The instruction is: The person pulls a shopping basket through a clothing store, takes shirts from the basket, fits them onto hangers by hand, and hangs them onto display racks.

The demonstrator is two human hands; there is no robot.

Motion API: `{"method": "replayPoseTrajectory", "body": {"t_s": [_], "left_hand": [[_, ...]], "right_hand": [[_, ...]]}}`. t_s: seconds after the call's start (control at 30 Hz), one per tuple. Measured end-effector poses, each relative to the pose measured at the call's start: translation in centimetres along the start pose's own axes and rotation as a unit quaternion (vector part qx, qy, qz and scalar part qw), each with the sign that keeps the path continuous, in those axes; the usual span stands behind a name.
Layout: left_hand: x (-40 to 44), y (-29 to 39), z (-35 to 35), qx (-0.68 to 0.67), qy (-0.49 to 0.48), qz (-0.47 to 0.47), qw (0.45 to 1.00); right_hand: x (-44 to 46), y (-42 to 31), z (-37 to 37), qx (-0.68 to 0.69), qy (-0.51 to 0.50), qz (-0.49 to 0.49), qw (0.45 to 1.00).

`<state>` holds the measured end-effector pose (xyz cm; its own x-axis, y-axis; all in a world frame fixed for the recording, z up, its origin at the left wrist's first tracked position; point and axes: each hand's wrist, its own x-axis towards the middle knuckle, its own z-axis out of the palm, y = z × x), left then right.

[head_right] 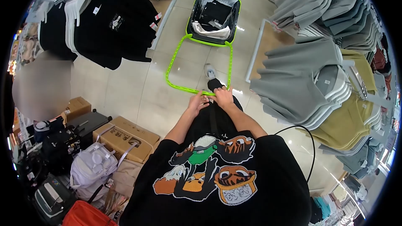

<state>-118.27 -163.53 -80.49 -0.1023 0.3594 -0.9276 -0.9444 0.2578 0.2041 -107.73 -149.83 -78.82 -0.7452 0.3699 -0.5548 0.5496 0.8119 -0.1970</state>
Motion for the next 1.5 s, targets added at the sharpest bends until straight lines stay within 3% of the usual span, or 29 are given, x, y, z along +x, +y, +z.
{"method": "replayPoseTrajectory", "body": {"t_s": [0.2, 0.27, 0.43, 0.67, 0.73, 0.97, 1.23, 1.37, 1.5], "left_hand": [[4.2, 3.0, 1.7, 0.008, -0.024, -0.047, 0.999], [6.4, 6.0, 2.8, 0.018, -0.015, -0.062, 0.998], [10.3, 13.7, 6.5, 0.05, 0.002, -0.065, 0.997], [14.5, 23.1, 11.0, 0.064, -0.011, -0.027, 0.998], [14.8, 24.8, 11.4, 0.04, -0.016, -0.019, 0.999], [17.1, 30.4, 13.4, 0.037, 0.009, 0.021, 0.999], [22.4, 36.7, 12.7, 0.034, 0.052, -0.006, 0.998], [24.5, 41.6, 14.2, 0.044, 0.043, 0.054, 0.997], [27.2, 47.3, 15.1, 0.041, 0.052, 0.072, 0.995]], "right_hand": [[4.6, 2.7, -2.0, 0.073, -0.032, 0.084, 0.993], [7.4, 3.6, -4.0, 0.065, -0.11, 0.088, 0.988], [14.3, 4.5, -8.0, 0.13, 0.003, 0.068, 0.989], [23.9, 6.4, -11.5, 0.157, 0.043, 0.089, 0.983], [26.2, 6.2, -13.0, 0.159, 0.003, 0.096, 0.983], [34.7, 5.1, -15.9, 0.204, 0.01, 0.091, 0.975], [42.4, 3.9, -17.9, 0.196, -0.037, 0.099, 0.975], [47.8, 3.8, -20.3, 0.243, 0.009, 0.118, 0.963], [54.1, 3.7, -23.6, 0.26, -0.019, 0.132, 0.956]]}}
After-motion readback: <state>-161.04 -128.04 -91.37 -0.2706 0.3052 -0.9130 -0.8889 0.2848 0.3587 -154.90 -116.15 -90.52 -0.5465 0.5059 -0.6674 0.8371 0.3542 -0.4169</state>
